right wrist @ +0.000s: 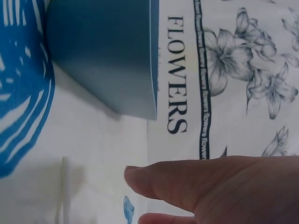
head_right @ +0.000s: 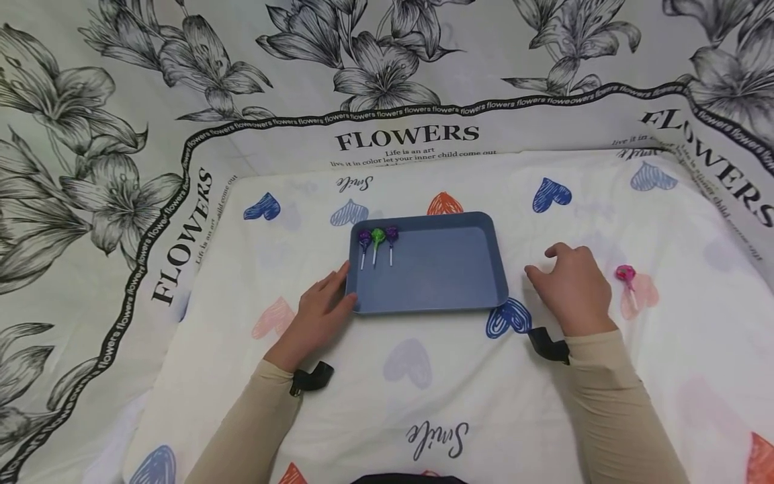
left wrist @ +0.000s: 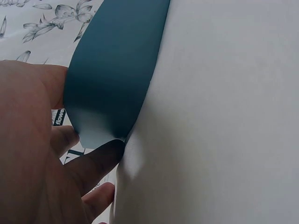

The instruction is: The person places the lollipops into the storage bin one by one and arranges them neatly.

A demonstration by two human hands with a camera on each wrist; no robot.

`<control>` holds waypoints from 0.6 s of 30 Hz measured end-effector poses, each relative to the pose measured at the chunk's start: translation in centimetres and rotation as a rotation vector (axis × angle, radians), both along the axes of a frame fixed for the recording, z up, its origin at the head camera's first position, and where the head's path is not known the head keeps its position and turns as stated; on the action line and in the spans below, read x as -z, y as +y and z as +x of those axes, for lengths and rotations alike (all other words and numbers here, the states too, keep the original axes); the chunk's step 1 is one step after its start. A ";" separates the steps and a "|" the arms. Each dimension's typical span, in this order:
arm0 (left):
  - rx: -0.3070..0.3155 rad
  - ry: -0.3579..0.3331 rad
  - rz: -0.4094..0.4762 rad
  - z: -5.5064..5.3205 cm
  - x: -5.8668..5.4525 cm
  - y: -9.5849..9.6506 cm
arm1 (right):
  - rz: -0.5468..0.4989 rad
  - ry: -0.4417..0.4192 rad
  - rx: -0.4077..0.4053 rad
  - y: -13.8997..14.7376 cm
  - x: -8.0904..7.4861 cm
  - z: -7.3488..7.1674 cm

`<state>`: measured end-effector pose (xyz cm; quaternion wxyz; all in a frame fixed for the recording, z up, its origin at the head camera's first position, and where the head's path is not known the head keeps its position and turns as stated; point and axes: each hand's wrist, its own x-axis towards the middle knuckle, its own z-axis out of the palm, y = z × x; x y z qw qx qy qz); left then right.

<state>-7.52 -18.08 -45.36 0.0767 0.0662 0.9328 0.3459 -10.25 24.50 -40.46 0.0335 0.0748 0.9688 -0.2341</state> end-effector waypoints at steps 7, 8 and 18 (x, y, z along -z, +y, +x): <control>-0.001 0.002 0.000 0.0 0.1 0.1 | 0.022 -0.092 0.026 0.3 0.1 0.1; 0.001 0.004 0.001 0.0 0.1 0.0 | 0.021 -0.096 0.030 0.4 0.2 0.1; 0.009 0.009 0.000 -0.1 0.3 -0.1 | 0.044 -0.068 0.009 0.7 0.6 -0.1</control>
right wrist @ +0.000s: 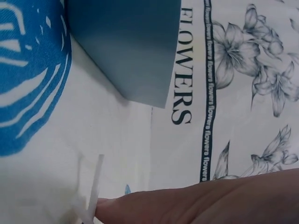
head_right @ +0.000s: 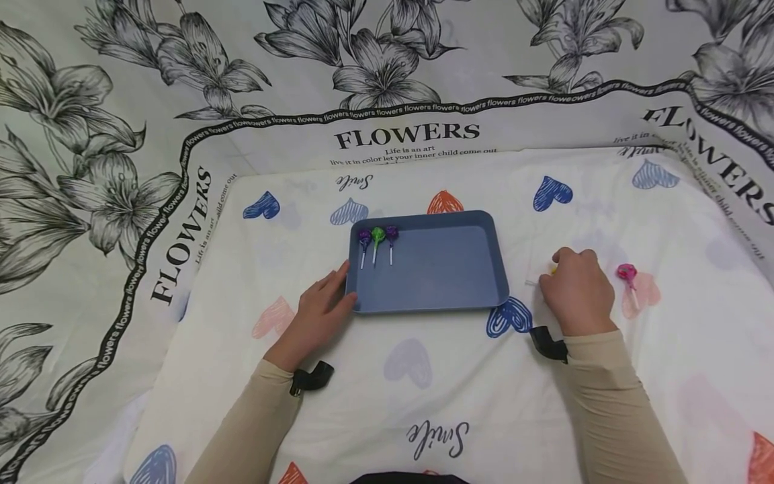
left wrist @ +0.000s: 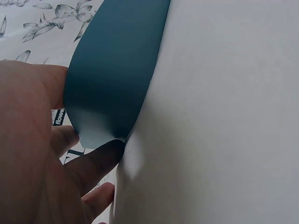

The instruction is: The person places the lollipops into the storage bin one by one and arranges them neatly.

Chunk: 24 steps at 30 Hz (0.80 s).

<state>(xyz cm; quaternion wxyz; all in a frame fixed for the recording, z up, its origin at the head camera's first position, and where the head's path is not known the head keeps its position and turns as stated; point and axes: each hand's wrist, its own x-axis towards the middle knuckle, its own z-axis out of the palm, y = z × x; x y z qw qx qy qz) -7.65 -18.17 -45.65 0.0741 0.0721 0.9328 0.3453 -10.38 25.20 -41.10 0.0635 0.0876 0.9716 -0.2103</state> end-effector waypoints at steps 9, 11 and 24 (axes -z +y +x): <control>0.001 -0.015 0.013 0.1 -0.1 -0.1 | 0.003 0.041 -0.006 0.0 0.3 0.1; 0.005 -0.015 0.010 0.1 -0.1 -0.1 | -0.010 0.046 0.002 0.0 0.3 0.2; 0.001 -0.017 0.012 0.0 0.1 -0.2 | -0.045 0.063 0.023 -0.2 0.7 0.1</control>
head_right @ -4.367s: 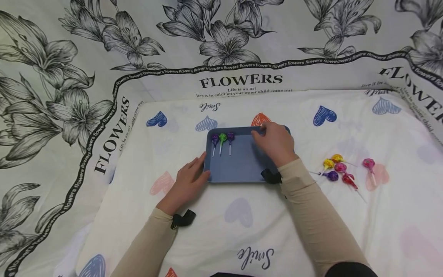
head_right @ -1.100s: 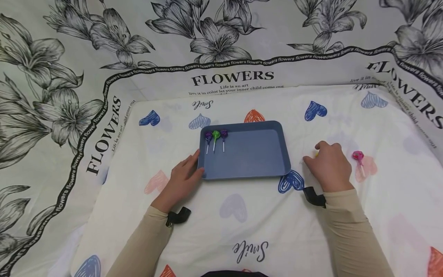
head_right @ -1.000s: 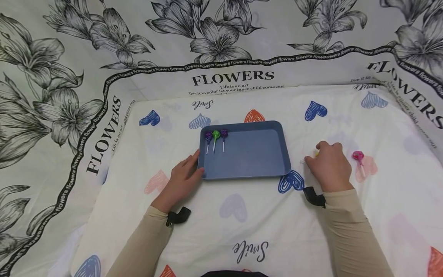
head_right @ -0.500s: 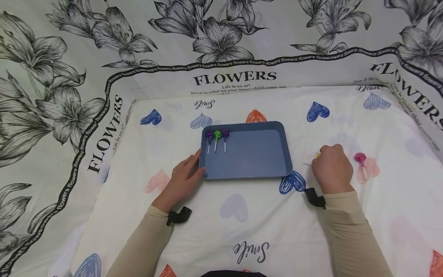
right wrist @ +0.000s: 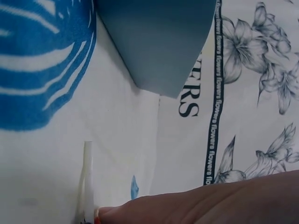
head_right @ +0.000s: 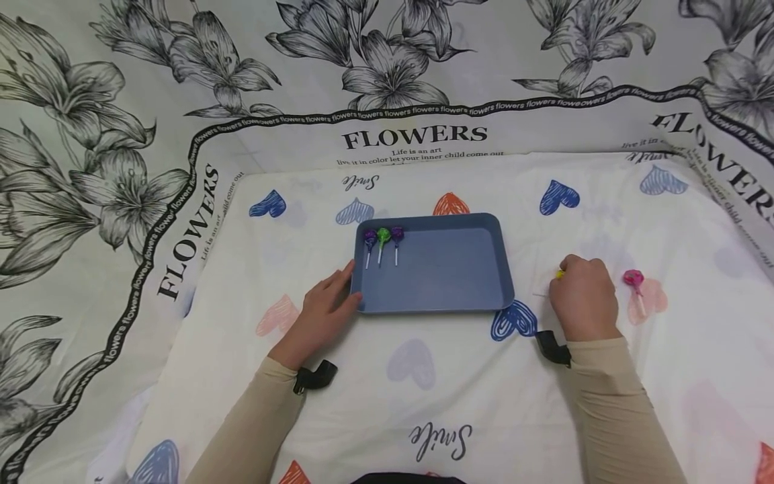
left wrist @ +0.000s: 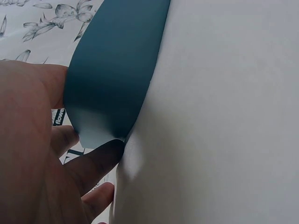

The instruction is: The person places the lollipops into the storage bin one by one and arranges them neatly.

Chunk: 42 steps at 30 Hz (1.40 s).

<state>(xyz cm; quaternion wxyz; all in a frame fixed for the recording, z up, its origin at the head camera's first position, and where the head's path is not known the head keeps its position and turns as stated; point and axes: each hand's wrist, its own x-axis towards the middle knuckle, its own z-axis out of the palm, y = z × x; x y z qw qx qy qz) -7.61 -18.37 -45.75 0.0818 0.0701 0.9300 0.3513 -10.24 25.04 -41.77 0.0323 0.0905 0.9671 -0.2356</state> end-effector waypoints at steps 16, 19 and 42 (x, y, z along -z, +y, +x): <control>-0.002 0.004 -0.002 0.0 -0.1 -0.1 | -0.032 -0.018 0.001 -0.6 -0.1 -0.2; 0.002 0.008 -0.007 -0.1 0.0 -0.2 | -0.044 -0.013 -0.008 -0.8 -0.1 -0.2; 0.019 0.027 -0.001 0.0 -0.5 0.1 | 0.065 0.077 -0.052 -2.3 -1.8 -1.4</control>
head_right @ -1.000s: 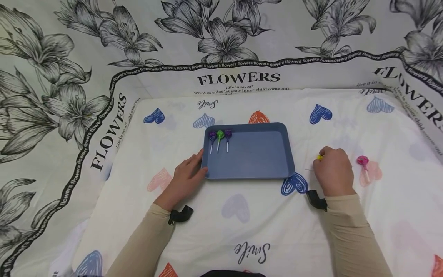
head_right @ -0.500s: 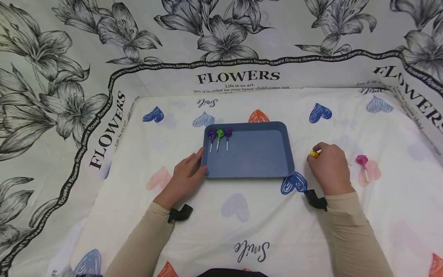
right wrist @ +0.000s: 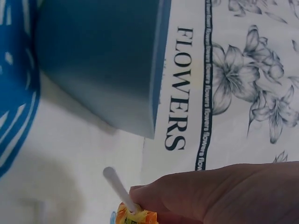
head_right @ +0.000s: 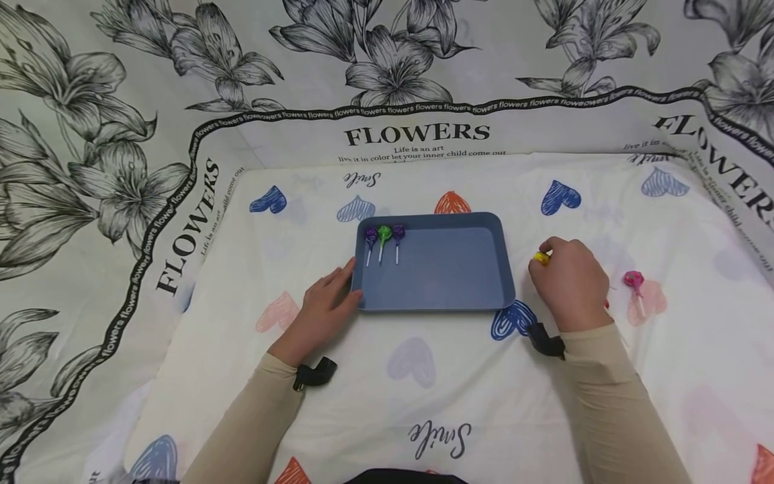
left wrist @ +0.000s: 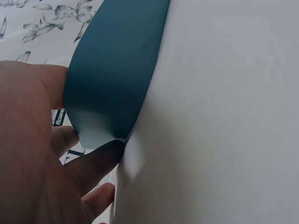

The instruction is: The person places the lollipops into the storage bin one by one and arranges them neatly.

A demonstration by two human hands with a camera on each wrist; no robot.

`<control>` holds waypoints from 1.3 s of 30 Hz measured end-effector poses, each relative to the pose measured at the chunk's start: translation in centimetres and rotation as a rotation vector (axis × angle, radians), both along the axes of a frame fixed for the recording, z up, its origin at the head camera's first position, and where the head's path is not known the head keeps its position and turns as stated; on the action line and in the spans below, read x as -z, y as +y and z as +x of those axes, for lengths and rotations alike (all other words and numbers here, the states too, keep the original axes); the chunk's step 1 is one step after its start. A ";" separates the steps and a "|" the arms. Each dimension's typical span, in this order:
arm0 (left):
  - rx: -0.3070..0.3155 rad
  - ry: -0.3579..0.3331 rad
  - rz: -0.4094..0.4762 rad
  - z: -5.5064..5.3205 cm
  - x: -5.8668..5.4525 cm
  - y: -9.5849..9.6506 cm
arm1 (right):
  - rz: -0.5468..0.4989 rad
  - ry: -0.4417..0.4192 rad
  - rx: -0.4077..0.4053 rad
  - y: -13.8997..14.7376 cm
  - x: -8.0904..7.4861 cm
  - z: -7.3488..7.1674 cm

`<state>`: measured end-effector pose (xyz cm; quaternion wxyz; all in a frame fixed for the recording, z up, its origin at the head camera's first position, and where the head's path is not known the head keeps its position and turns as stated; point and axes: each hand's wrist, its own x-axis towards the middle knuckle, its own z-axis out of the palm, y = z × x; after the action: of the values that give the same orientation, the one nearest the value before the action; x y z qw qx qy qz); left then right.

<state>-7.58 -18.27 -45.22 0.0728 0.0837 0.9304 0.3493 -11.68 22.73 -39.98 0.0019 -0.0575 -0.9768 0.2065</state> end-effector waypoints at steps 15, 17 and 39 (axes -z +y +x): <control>-0.009 0.002 0.008 -0.1 0.2 0.1 | -0.012 0.011 -0.006 -1.4 -1.1 -1.3; -0.010 0.001 0.005 -0.1 0.3 0.0 | -0.009 0.006 -0.013 -1.6 -1.2 -1.5; -0.038 -0.022 0.006 0.0 0.4 -0.1 | -0.070 0.021 -0.055 -4.6 -2.1 -3.7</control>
<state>-7.54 -18.32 -45.66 0.0762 0.0625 0.9300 0.3541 -15.42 18.17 -37.89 0.0046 -0.0286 -0.9701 0.2409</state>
